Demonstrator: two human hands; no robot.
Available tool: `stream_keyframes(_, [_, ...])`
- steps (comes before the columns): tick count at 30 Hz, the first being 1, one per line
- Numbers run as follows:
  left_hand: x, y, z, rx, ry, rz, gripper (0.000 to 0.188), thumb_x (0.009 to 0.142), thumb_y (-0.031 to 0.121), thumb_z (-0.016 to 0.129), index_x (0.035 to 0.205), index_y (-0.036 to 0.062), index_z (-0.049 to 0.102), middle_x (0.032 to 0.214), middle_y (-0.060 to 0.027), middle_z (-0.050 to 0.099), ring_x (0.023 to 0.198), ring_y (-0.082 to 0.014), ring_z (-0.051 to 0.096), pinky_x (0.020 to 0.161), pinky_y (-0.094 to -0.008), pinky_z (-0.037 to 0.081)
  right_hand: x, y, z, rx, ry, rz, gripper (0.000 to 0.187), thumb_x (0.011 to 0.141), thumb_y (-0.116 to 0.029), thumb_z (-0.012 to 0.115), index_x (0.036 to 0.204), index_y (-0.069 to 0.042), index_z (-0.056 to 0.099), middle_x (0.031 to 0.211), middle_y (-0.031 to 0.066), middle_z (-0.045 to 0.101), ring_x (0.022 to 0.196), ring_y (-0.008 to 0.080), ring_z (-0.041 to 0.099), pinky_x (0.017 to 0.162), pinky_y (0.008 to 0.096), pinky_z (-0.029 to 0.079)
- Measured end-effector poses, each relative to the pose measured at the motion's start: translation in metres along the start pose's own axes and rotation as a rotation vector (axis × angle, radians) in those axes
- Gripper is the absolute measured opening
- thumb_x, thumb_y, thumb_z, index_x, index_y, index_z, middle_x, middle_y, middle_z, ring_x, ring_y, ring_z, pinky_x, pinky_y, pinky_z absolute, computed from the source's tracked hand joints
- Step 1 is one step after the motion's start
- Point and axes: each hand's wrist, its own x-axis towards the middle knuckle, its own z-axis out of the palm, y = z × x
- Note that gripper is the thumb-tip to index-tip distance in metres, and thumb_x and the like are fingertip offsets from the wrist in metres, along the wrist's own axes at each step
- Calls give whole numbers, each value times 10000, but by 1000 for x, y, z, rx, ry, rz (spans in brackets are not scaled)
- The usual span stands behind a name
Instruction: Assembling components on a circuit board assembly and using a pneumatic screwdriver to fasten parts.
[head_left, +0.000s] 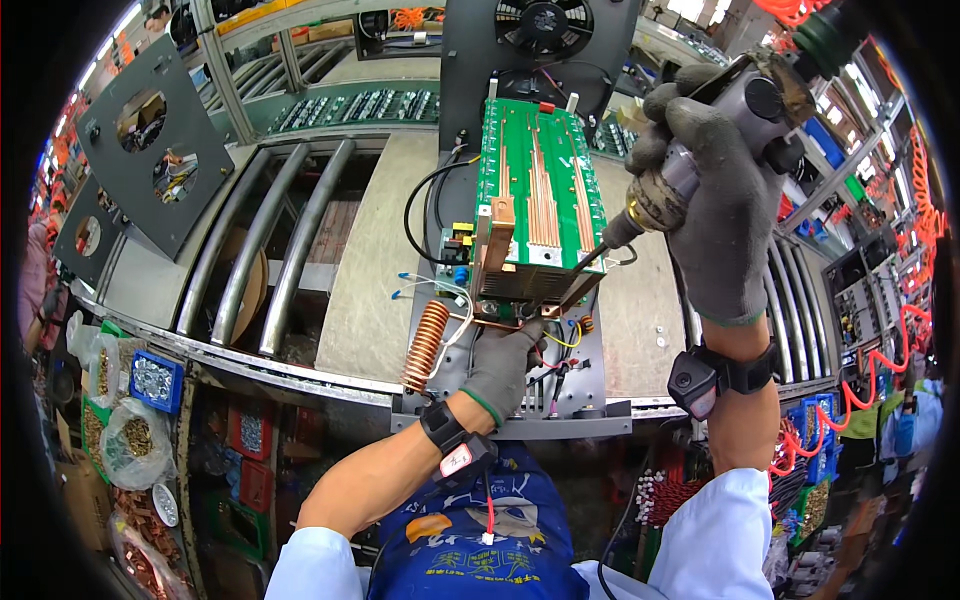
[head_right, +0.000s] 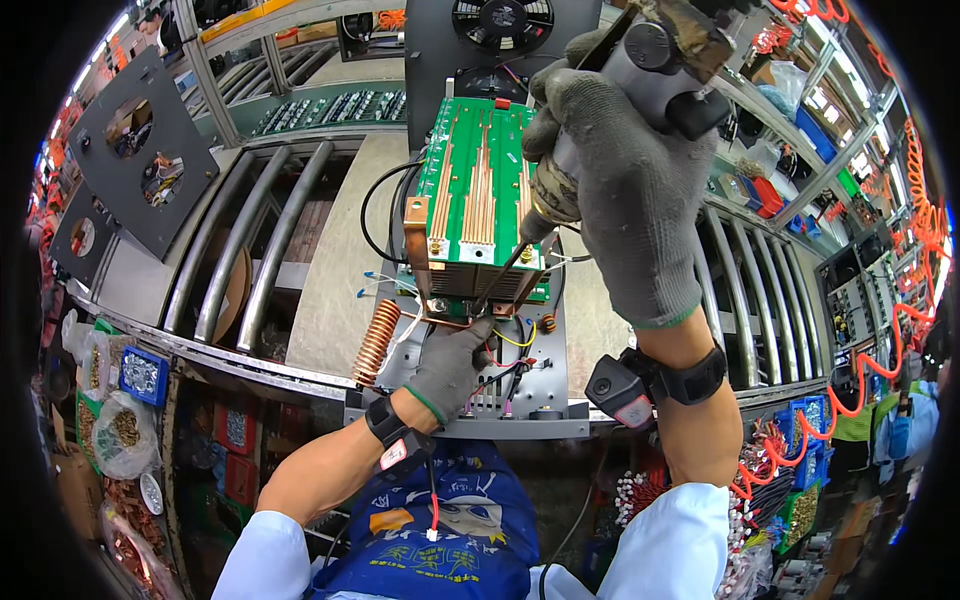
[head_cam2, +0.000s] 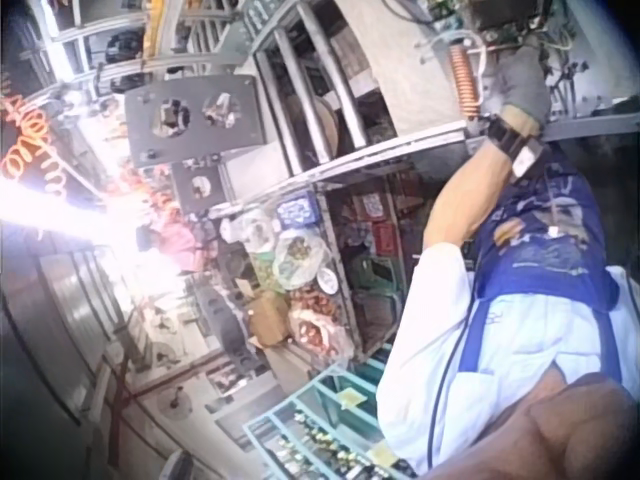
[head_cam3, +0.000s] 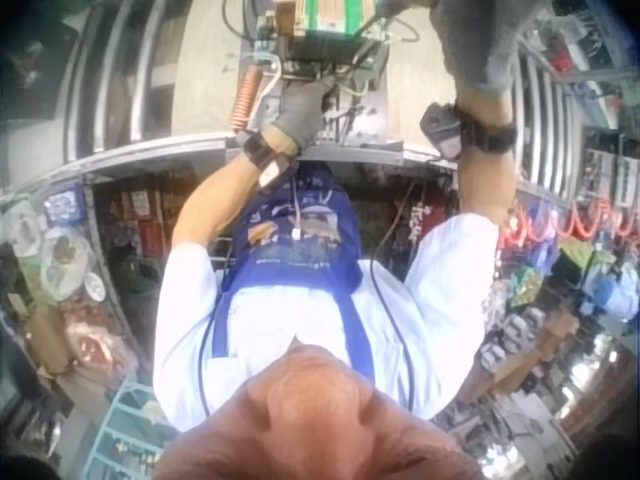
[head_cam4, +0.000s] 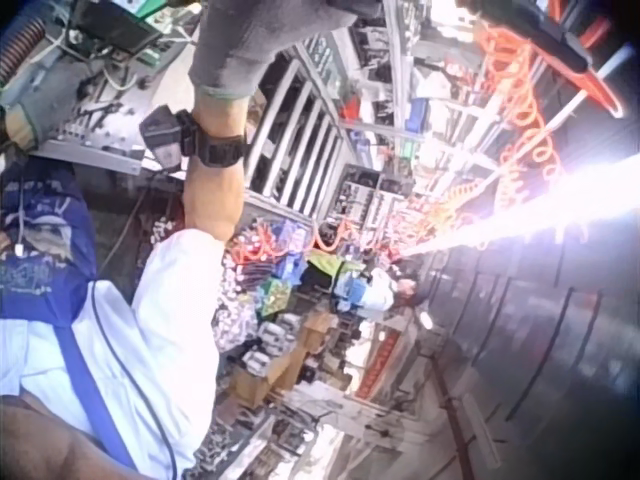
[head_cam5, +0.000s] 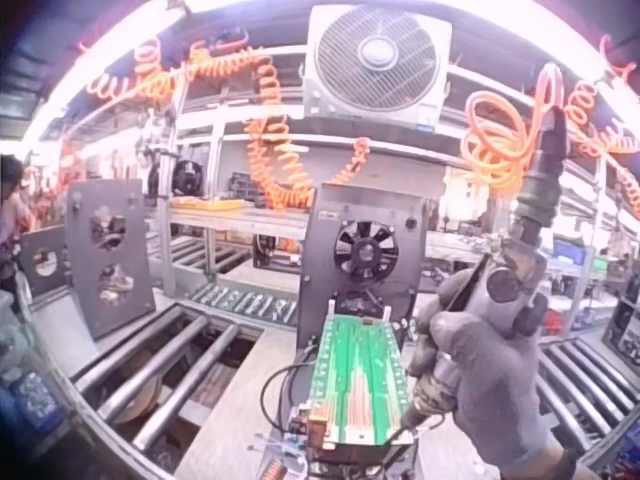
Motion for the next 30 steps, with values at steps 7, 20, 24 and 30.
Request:
stream_keyframes(7, [-5, 2, 3, 18, 38, -23, 87, 987, 122, 673, 1050, 66, 657, 841, -2, 651, 644, -73, 559, 557, -208, 448, -23, -9, 4, -39, 31, 71, 308, 919, -163, 598, 1189, -17, 576, 961, 97, 613, 746, 157, 623, 501, 295, 547])
stream_keyframes(20, [-3, 6, 7, 79, 49, -90, 110, 996, 142, 666, 1089, 82, 672, 844, 15, 640, 665, -54, 545, 541, -186, 424, -21, 3, 11, -28, 17, 49, 299, 937, -187, 603, 1157, 15, 594, 894, 107, 644, 700, 164, 647, 462, 294, 554])
stream_keyframes(24, [-5, 8, 10, 72, 70, -81, 103, 996, 152, 665, 1066, 78, 683, 787, 13, 627, 621, -46, 516, 519, -183, 403, -19, 16, 10, -170, -79, -46, 294, 952, -206, 587, 1143, 15, 616, 871, 105, 646, 683, 164, 649, 469, 293, 557])
stream_keyframes(30, [-3, 9, 7, 87, 51, -118, 98, 1003, 170, 659, 1033, 83, 690, 770, 20, 625, 603, -34, 496, 508, -181, 394, -16, 34, 20, -131, -32, -108, 305, 960, -221, 584, 1143, 18, 629, 858, 99, 651, 686, 164, 658, 473, 292, 560])
